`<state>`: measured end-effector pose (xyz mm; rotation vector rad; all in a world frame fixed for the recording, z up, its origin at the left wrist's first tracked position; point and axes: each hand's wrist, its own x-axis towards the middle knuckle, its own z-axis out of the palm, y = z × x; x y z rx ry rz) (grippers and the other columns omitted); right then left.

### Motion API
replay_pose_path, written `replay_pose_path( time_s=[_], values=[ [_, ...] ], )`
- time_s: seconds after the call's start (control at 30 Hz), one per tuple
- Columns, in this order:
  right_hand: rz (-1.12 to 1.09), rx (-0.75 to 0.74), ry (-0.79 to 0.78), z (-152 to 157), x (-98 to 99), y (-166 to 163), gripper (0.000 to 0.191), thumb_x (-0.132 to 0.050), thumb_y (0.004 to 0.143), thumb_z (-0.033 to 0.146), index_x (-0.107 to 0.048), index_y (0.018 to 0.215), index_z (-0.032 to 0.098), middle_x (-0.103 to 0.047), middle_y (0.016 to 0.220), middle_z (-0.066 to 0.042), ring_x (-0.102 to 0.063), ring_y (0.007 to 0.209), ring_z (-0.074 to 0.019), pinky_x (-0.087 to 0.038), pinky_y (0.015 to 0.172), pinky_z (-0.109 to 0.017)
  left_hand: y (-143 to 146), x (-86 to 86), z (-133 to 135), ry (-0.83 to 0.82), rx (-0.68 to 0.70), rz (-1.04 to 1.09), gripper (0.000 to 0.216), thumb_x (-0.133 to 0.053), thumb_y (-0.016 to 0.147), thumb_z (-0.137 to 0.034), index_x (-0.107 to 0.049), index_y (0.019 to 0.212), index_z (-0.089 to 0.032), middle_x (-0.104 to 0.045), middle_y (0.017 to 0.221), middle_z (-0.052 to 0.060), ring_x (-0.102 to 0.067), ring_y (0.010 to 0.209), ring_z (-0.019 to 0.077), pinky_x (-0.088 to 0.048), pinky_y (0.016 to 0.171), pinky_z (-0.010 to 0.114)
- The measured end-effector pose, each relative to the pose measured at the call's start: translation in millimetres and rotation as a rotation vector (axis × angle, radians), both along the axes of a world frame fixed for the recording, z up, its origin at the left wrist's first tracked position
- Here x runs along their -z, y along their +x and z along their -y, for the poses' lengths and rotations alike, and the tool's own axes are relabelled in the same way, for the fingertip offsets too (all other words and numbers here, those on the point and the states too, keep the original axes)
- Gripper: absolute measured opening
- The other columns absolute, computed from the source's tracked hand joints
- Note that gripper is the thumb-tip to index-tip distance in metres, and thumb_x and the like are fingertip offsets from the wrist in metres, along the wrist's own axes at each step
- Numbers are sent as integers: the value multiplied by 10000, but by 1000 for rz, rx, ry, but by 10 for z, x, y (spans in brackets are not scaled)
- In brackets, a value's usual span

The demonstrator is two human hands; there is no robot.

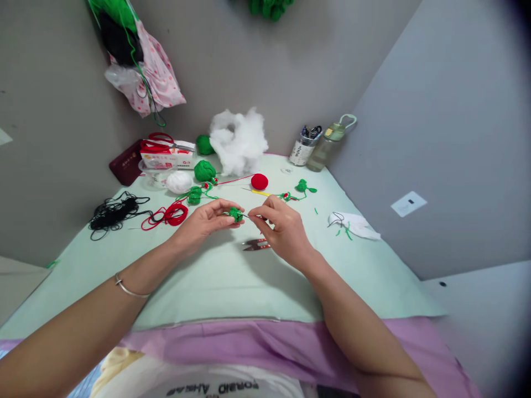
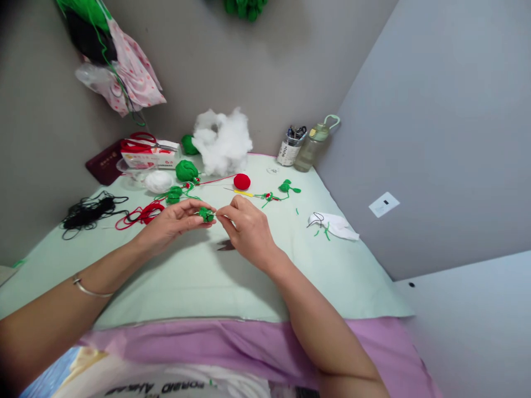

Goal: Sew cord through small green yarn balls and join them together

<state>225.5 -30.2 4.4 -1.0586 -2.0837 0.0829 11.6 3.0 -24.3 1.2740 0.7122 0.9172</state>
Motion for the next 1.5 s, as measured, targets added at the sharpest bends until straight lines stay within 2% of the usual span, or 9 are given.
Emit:
replay_pose_path(
  time_s=[0.87,1.27,1.5],
  values=[
    [4,-27,-30,10,-7,9,180,-527,972,174,-686,891,194,-507,782,-29,-488,708,-142,-369,628,-272,-10,35,-16,19,-2,-38,330,-788,791,-335,-704,1088,-216,-723,1123,63,-694,1013,225,-487,1004,390],
    [107,-23,-20,9,5,24,216,-487,990,177,-673,880,184,-514,787,-35,-484,719,-148,-373,650,-279,10,-28,9,51,-73,-166,356,-808,748,-362,-723,1062,-218,-703,1025,49,-639,923,199,-489,818,311],
    [32,-49,-79,7,-8,30,195,-513,972,165,-685,884,193,-516,791,-30,-490,724,-145,-374,653,-275,1,-13,-1,57,-58,-144,355,-807,755,-353,-720,1070,-216,-713,1079,60,-653,946,209,-503,843,319]
  ],
)
